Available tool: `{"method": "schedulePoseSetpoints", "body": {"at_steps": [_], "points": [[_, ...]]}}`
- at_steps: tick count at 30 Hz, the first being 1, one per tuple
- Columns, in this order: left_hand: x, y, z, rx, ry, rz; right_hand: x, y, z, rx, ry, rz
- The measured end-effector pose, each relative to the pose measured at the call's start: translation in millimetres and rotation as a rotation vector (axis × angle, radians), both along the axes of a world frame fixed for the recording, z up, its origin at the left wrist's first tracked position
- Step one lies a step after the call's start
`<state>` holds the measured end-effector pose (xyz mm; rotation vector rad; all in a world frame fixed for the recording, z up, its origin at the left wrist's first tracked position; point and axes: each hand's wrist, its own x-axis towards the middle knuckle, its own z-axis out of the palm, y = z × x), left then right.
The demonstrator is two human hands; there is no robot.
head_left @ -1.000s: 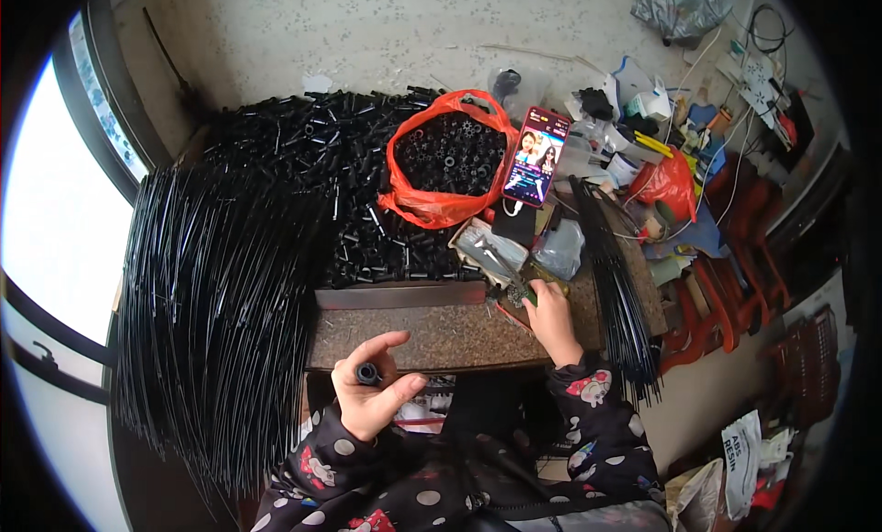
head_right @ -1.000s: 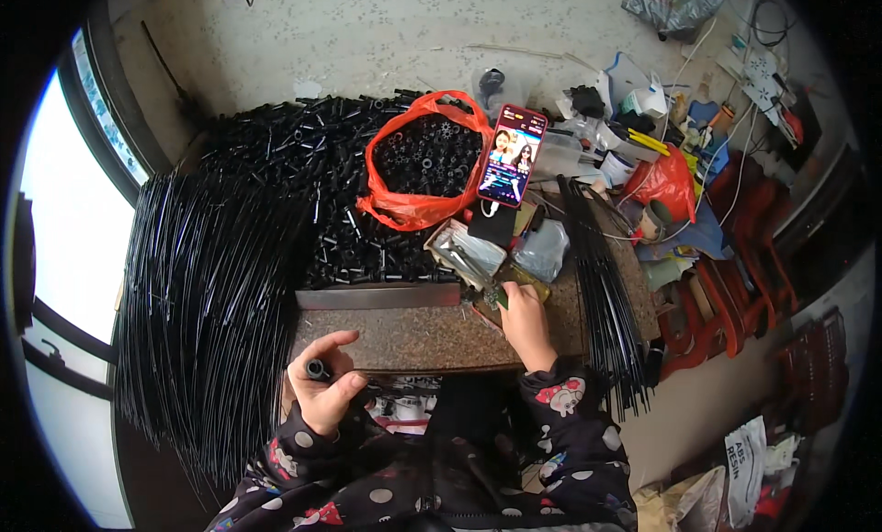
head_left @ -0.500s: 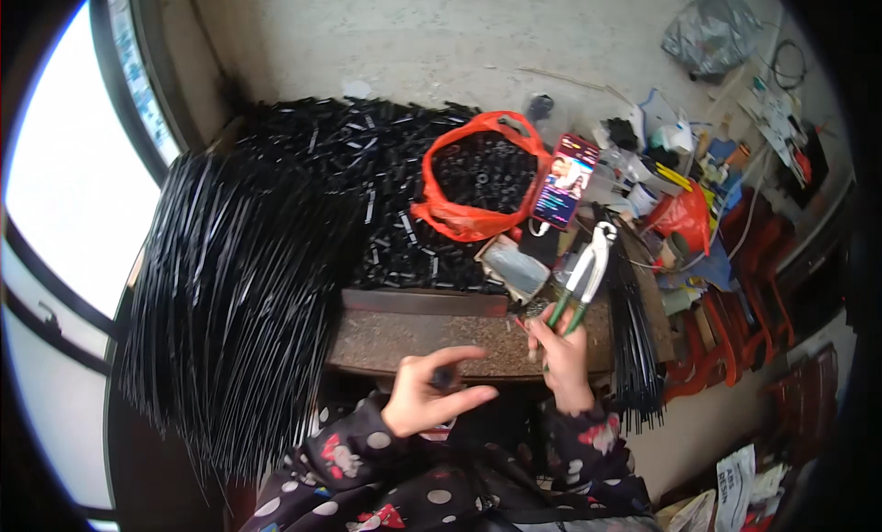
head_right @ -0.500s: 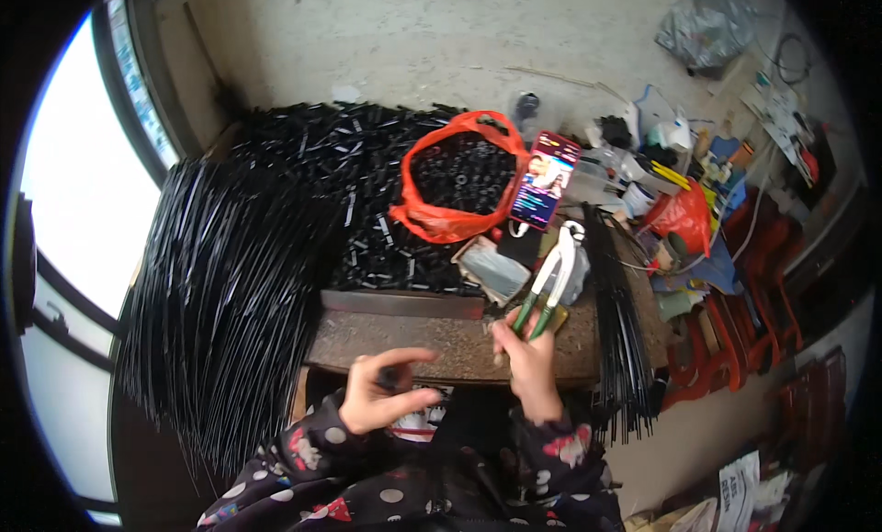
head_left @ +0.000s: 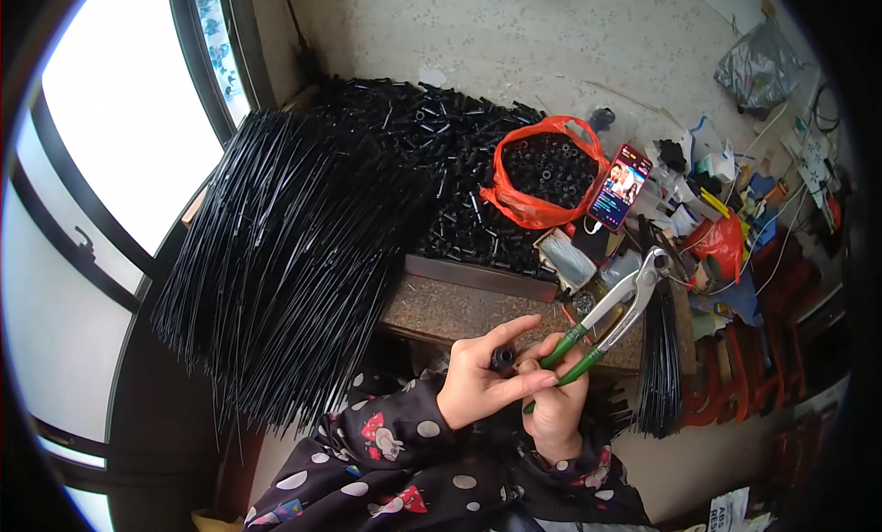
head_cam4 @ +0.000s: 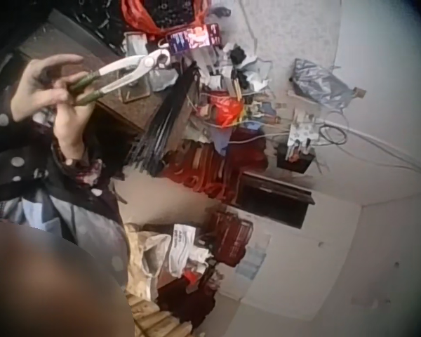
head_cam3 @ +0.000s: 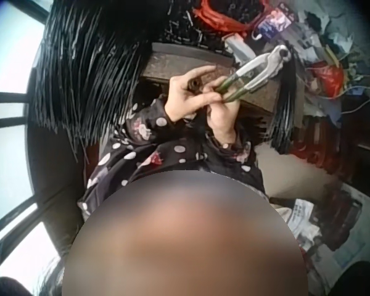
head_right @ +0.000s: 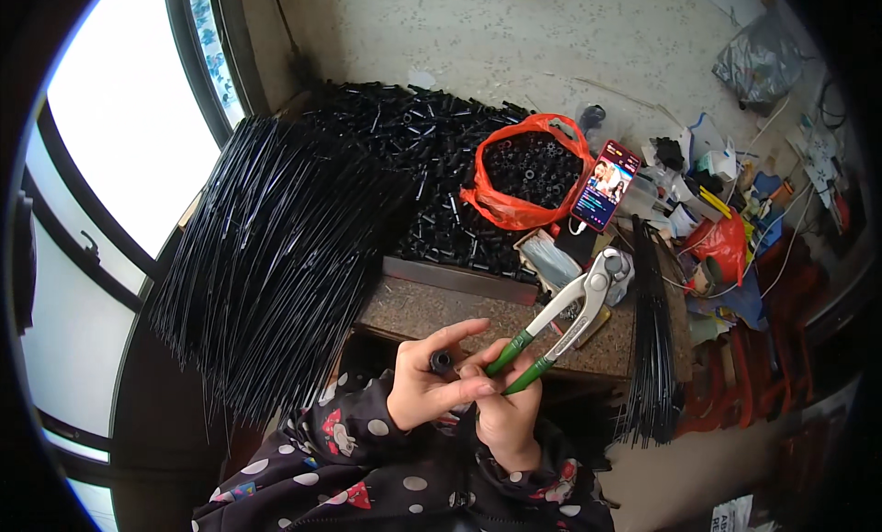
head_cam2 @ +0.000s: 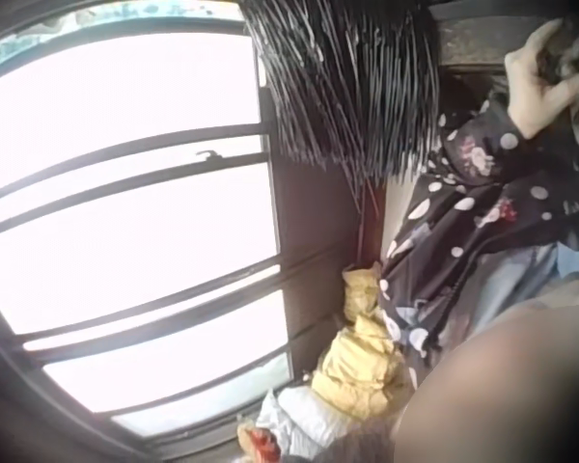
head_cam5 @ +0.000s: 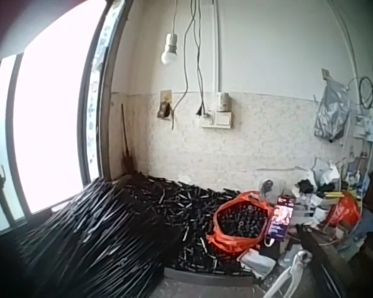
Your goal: Assembling and securing bundles of wires using clips and pliers.
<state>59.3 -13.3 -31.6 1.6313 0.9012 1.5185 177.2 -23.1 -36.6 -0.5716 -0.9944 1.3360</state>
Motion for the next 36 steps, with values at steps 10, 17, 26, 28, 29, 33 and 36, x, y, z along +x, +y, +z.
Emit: {"method": "schedulePoseSetpoints", "body": {"at_steps": [10, 17, 26, 28, 29, 33, 36], "points": [[-4.7, -12.2, 3.0, 0.102, 0.041, 0.077, -16.0, -3.7, -6.4, 0.455, -0.358, -0.375], [5.2, -9.4, -11.0, -0.008, -0.126, 0.022, -13.8, -3.3, -12.8, 0.522, -0.578, -0.478], [-47.8, 5.6, 14.6, -0.106, -0.098, -0.283, 15.6, 6.3, 19.4, -0.179, -0.288, 0.209], [-58.9, 15.0, 7.2, -0.112, -0.259, -0.225, 38.5, 1.7, 12.6, -0.308, -0.504, 0.371], [-65.9, 18.4, 5.6, -0.110, -0.242, -0.254, 45.4, -4.1, 10.6, -0.348, -0.658, 0.394], [-63.7, 21.6, 13.6, -0.122, -0.073, -0.191, 44.0, -14.7, 9.8, -0.136, -0.916, 0.606], [-58.1, 21.4, 12.9, -0.057, -0.035, -0.047, 44.0, -9.0, 5.6, -0.280, -0.594, 0.710]]}}
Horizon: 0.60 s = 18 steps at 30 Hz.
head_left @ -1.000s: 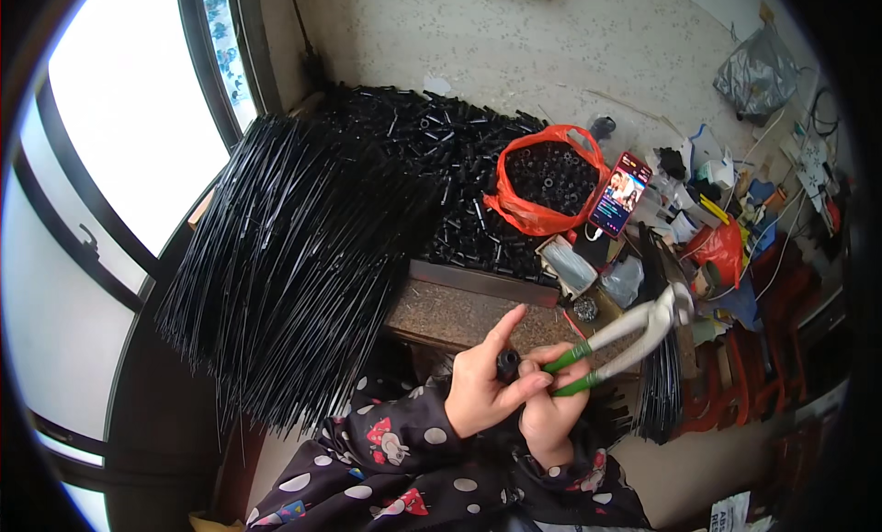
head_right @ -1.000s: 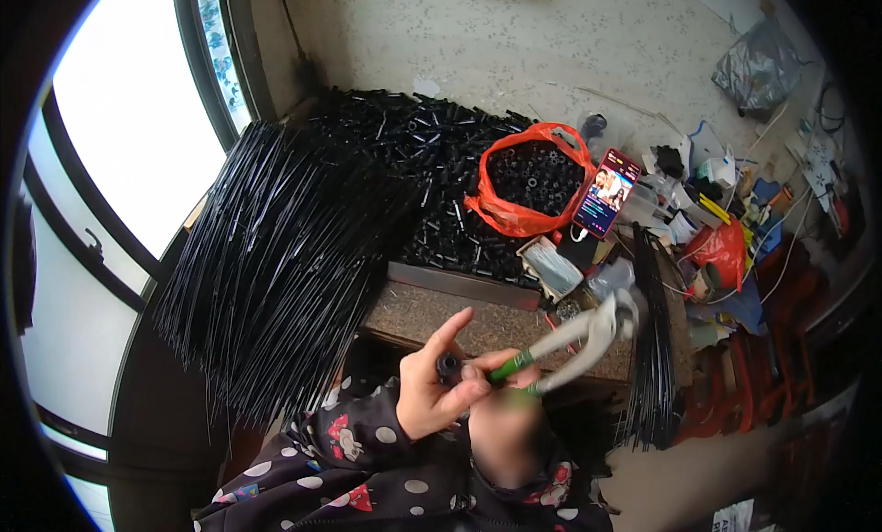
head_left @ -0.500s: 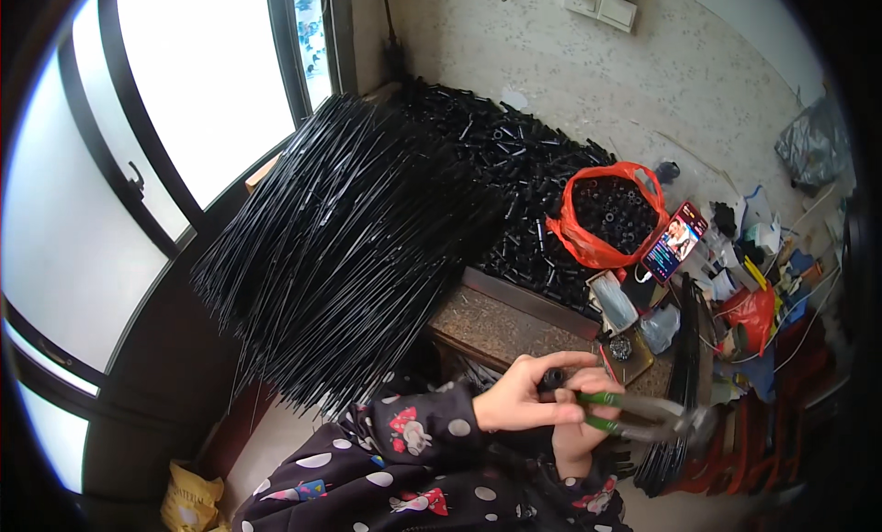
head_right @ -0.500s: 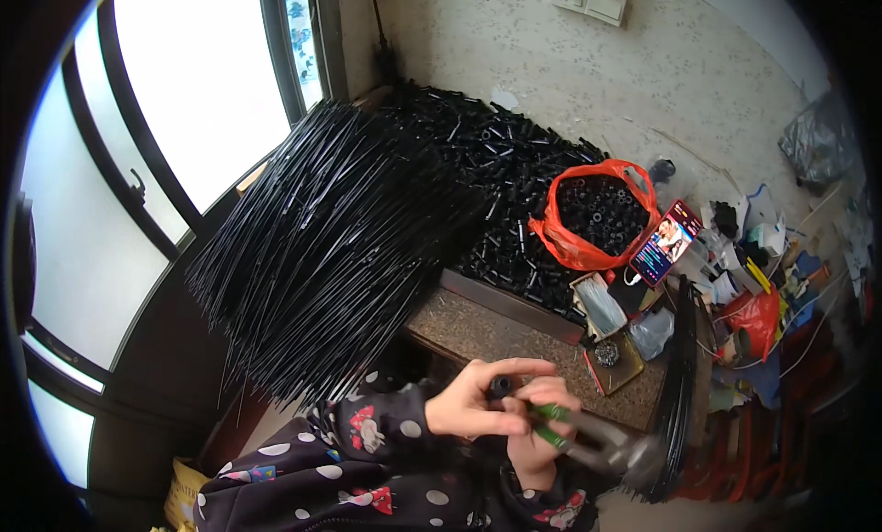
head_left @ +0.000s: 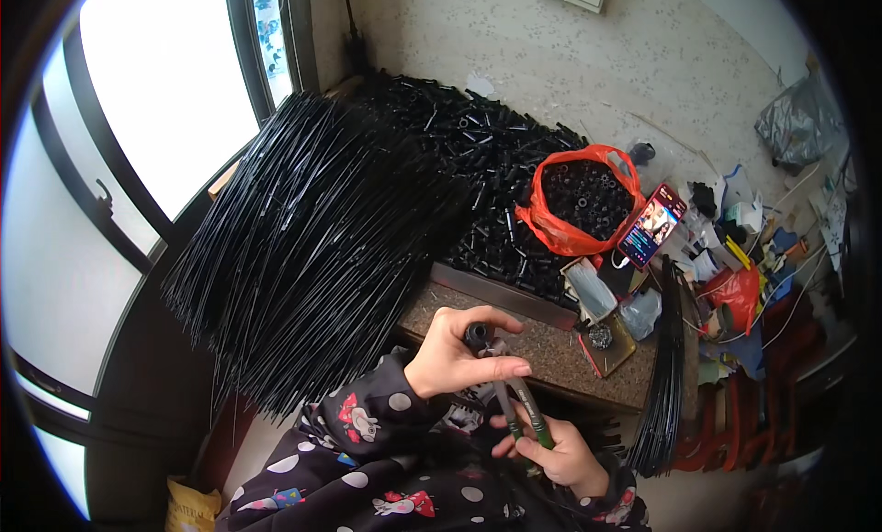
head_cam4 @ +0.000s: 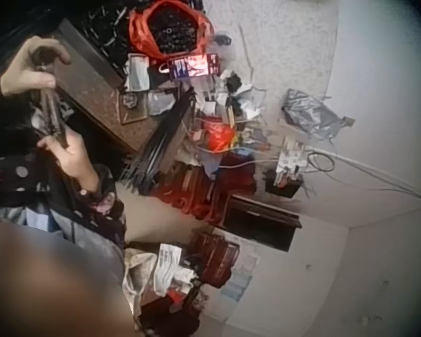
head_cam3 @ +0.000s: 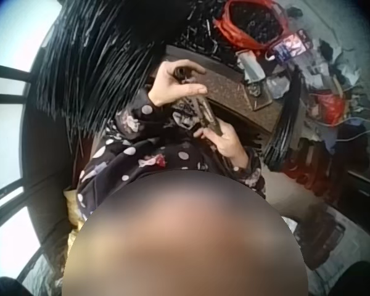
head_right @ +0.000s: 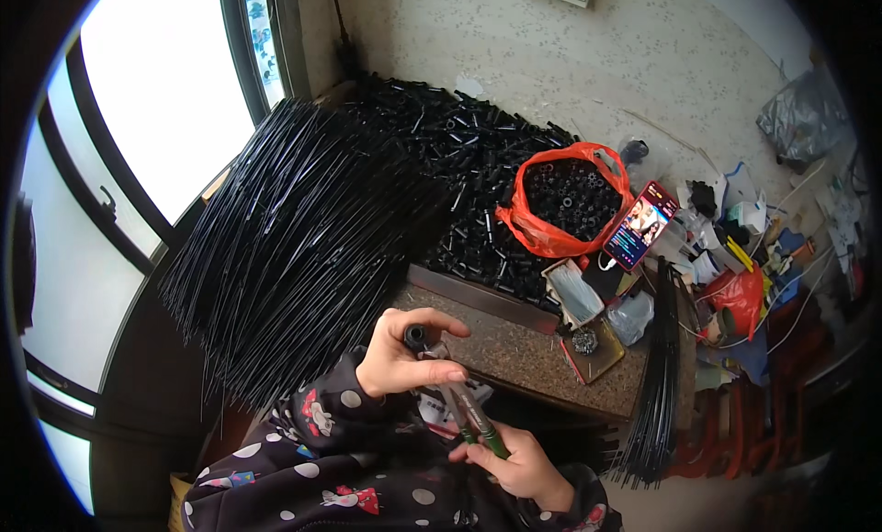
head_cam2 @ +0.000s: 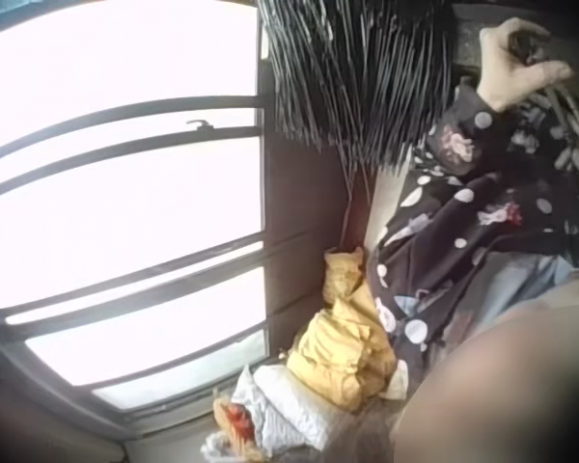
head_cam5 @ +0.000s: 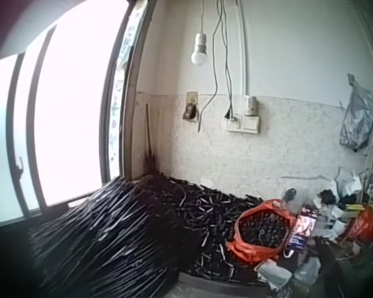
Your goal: Assembling and securing bundles of wires using clips and pliers.
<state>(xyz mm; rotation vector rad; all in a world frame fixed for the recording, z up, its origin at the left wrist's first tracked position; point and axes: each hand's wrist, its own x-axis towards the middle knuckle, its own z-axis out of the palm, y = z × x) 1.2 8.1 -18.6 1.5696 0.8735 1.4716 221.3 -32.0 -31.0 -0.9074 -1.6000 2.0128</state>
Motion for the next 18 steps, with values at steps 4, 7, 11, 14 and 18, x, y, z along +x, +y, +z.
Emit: {"method": "schedulePoseSetpoints", "body": {"at_steps": [4, 7, 11, 14, 18], "points": [[5.8, -6.1, 3.7, 0.021, 0.009, 0.077, 11.9, 4.7, 8.5, -0.315, 0.097, 0.158], [13.7, -9.9, -1.4, -0.007, -0.015, 0.144, 17.3, 7.3, 12.6, -0.305, -0.076, 0.166], [16.7, -1.8, -19.2, 0.093, 0.009, 0.241, 7.4, -3.0, 14.6, 0.341, -0.538, 0.021], [12.1, 1.4, -11.3, 0.048, 0.010, 0.136, 3.6, -7.9, 2.9, 0.236, -0.363, -0.054], [10.6, -4.7, 5.7, 0.087, -0.055, 0.174, -9.3, -9.0, -4.5, 0.346, -0.096, -0.131]]}}
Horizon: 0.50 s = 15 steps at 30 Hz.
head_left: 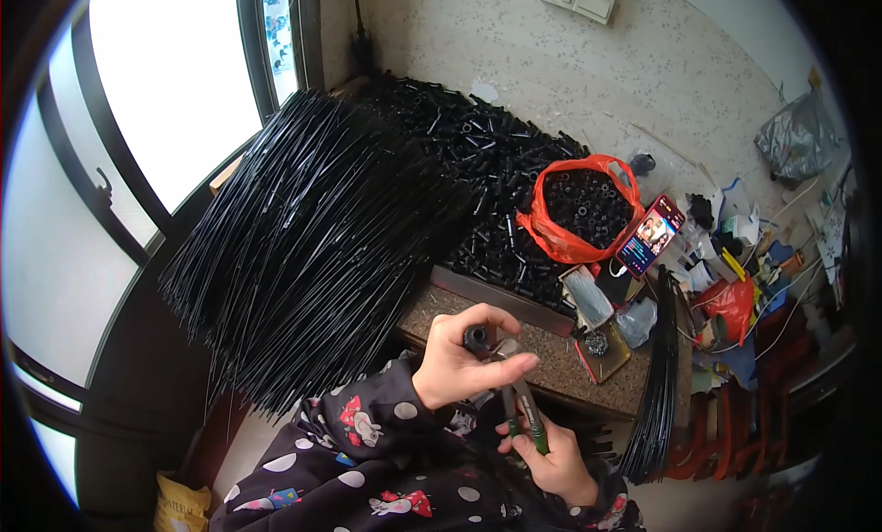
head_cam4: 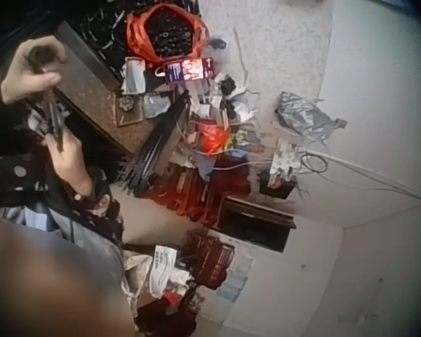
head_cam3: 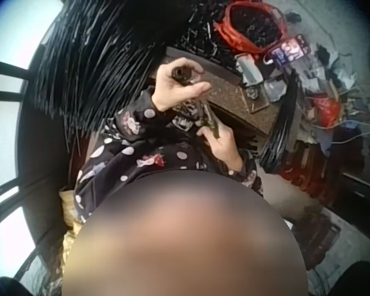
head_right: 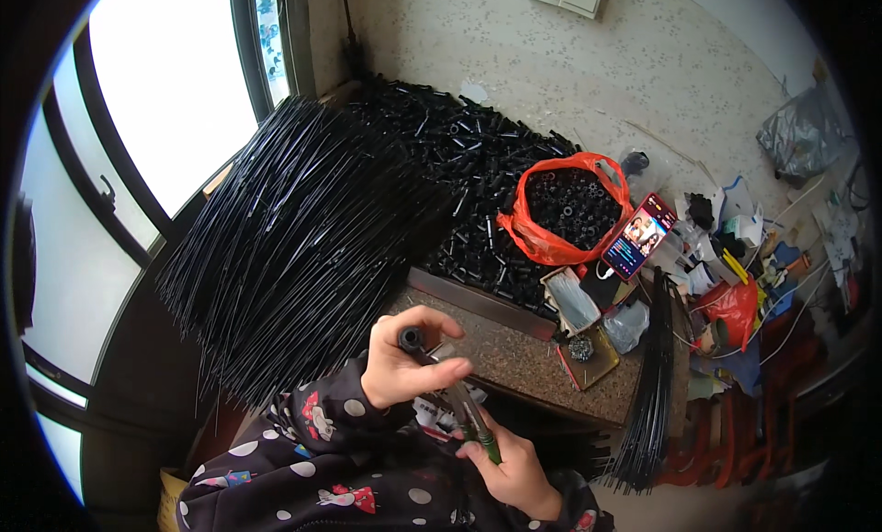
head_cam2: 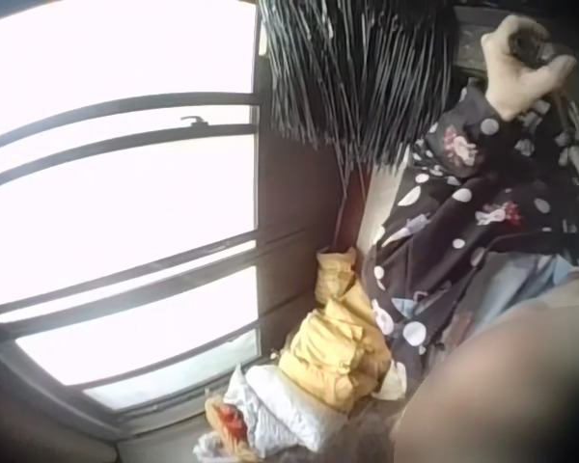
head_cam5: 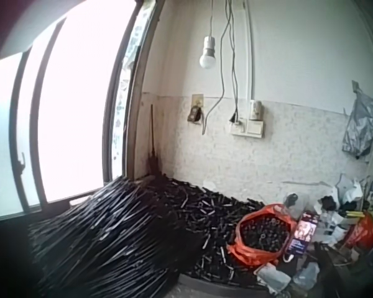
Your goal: Assembling and securing bundles of wires using clips and pliers.
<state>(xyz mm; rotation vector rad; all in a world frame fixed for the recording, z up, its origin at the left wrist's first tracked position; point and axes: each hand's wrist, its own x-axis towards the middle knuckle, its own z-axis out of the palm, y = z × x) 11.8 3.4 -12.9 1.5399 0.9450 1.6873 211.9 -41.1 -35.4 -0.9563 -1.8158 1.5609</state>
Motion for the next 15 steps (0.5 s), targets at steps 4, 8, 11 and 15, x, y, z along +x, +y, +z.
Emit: {"method": "schedulePoseSetpoints", "body": {"at_steps": [4, 8, 11, 15], "points": [[-0.2, -4.9, 0.3, -0.043, -0.113, 0.012, -13.9, -0.2, -1.2, 0.390, -0.175, -0.067], [4.3, -4.7, -7.0, -0.074, -0.156, 0.025, -15.1, -8.6, -6.5, 0.257, -0.142, -0.082], [-2.1, -6.9, -0.7, -0.047, -0.073, 0.014, -12.7, -7.2, -7.9, 0.239, -0.158, -0.106], [-4.7, -4.0, -2.9, 0.027, -0.056, -0.006, -15.4, -4.0, -5.5, 0.409, -0.225, -0.150]]}}
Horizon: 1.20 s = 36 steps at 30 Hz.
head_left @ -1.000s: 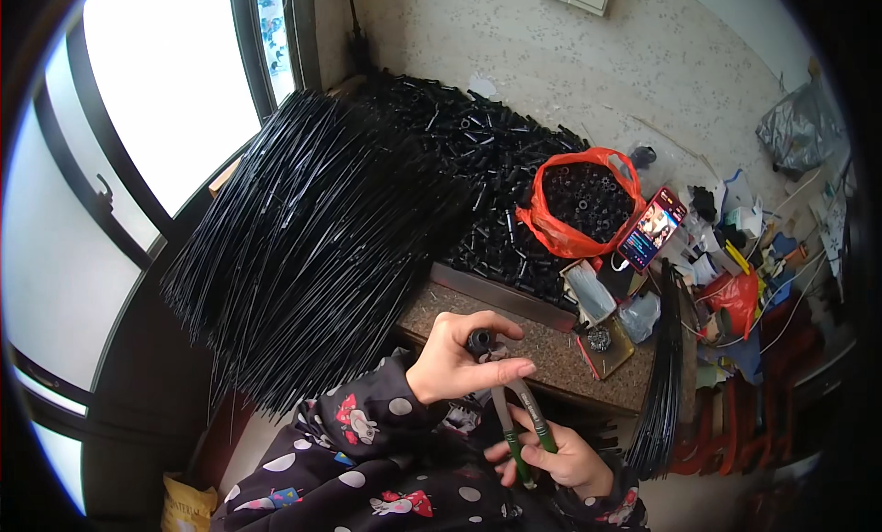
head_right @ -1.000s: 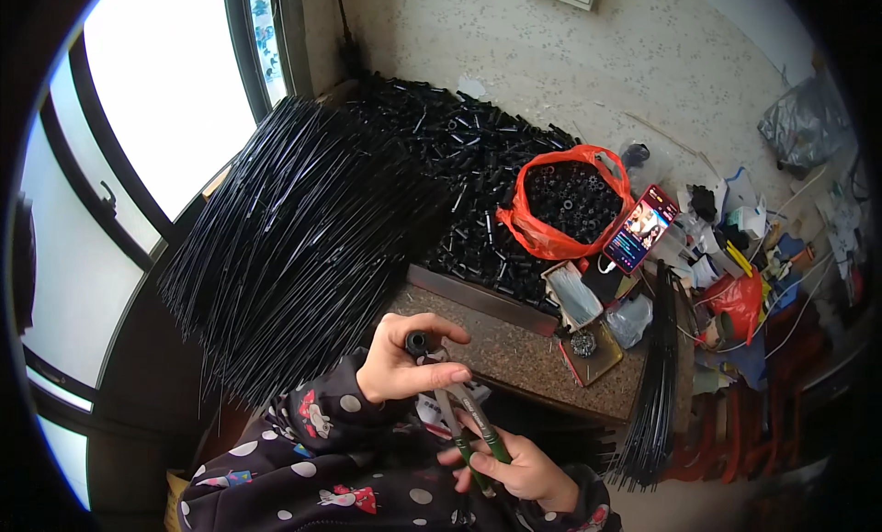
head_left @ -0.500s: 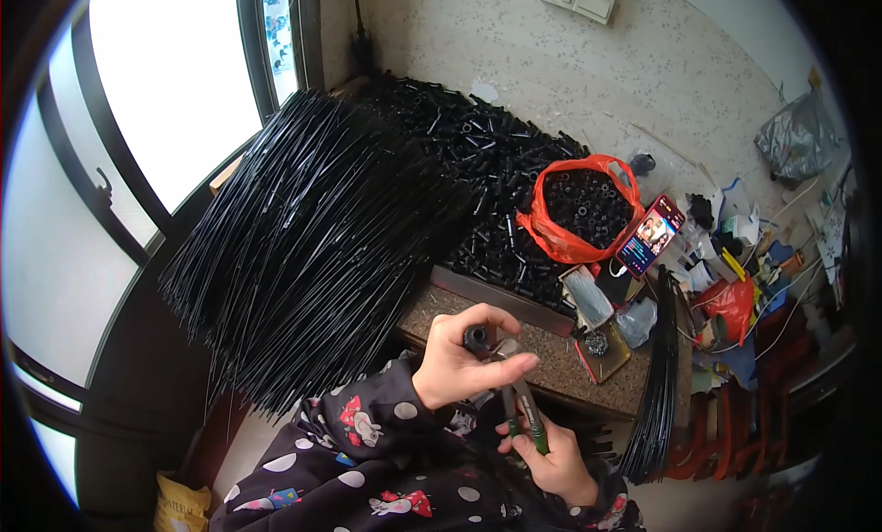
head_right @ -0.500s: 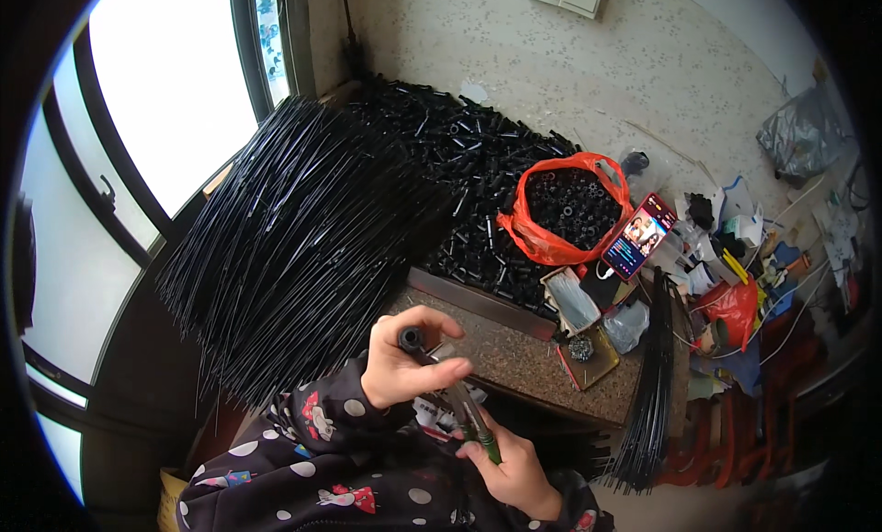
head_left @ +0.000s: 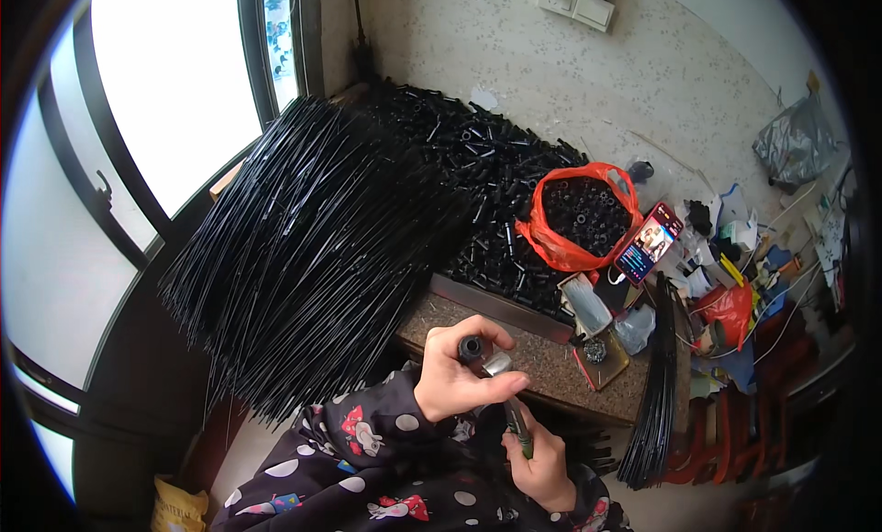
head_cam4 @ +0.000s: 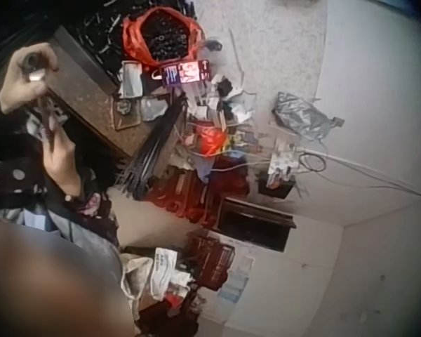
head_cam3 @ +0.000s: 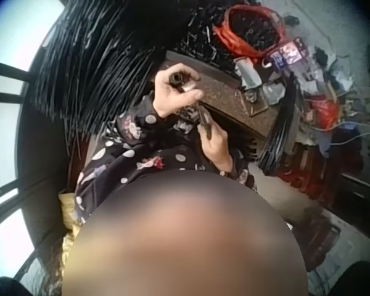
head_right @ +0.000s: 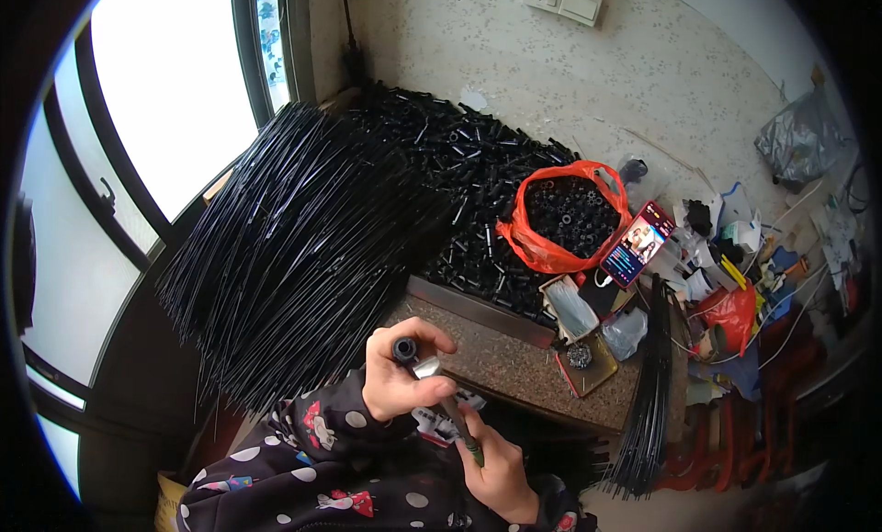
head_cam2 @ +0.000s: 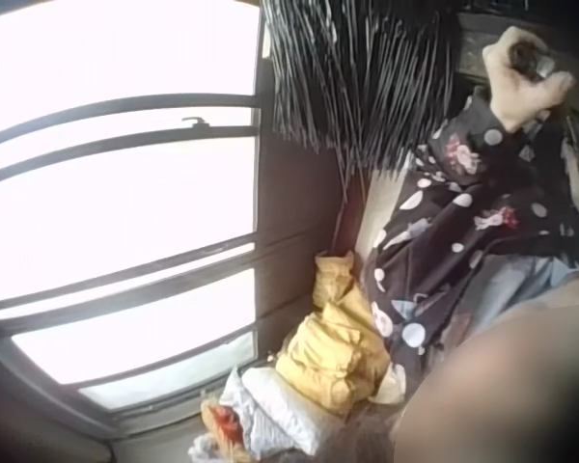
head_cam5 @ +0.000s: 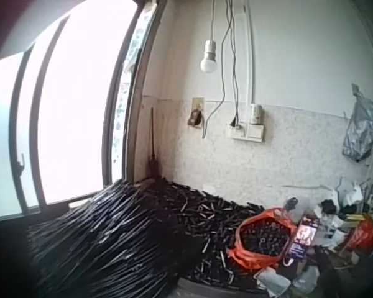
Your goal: Assembling and securing bundles of wires using clips and pliers.
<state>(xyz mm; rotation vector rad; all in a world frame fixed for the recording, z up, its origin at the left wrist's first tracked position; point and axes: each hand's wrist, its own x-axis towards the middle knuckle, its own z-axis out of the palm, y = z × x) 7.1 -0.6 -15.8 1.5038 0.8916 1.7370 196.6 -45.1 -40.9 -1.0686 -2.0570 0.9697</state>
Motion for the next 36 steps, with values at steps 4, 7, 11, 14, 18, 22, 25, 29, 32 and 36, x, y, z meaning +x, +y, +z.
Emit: {"method": "schedulePoseSetpoints", "body": {"at_steps": [4, 7, 11, 14, 18, 22, 25, 29, 32, 36], "points": [[4.5, -1.9, -5.5, -0.051, -0.097, -0.022, -8.5, -3.4, 3.9, 0.003, 0.015, 0.019], [5.4, -4.8, -4.8, -0.112, -0.126, -0.058, -5.8, -6.6, 0.7, -0.173, 0.060, 0.029], [5.4, -8.5, 3.3, -0.144, -0.170, -0.145, 3.5, -6.2, -7.1, -0.551, 0.040, 0.095], [4.3, -7.4, 5.8, -0.133, -0.129, -0.165, 1.5, -4.6, -7.6, -0.285, 0.052, 0.039], [7.3, -7.0, 0.6, -0.109, -0.106, -0.078, -9.6, -2.4, -4.6, 0.006, 0.100, 0.002], [12.3, -9.5, -2.0, -0.116, -0.064, 0.024, -8.5, -11.1, -15.5, -0.049, 0.084, -0.047], [6.6, -8.3, 2.5, -0.190, 0.013, -0.003, 2.9, 5.3, -5.3, -0.151, 0.059, 0.014], [6.0, -2.7, -4.8, -0.179, -0.135, -0.020, 29.2, 62.7, -26.0, 0.112, -0.069, -0.022], [-0.7, -7.1, -6.0, -0.195, -0.104, -0.069, 45.8, 81.6, -63.5, 0.148, -0.294, -0.230], [-2.5, -12.5, -10.5, -0.055, -0.067, -0.151, 51.7, 85.7, -96.5, 0.223, -0.567, -0.379]]}}
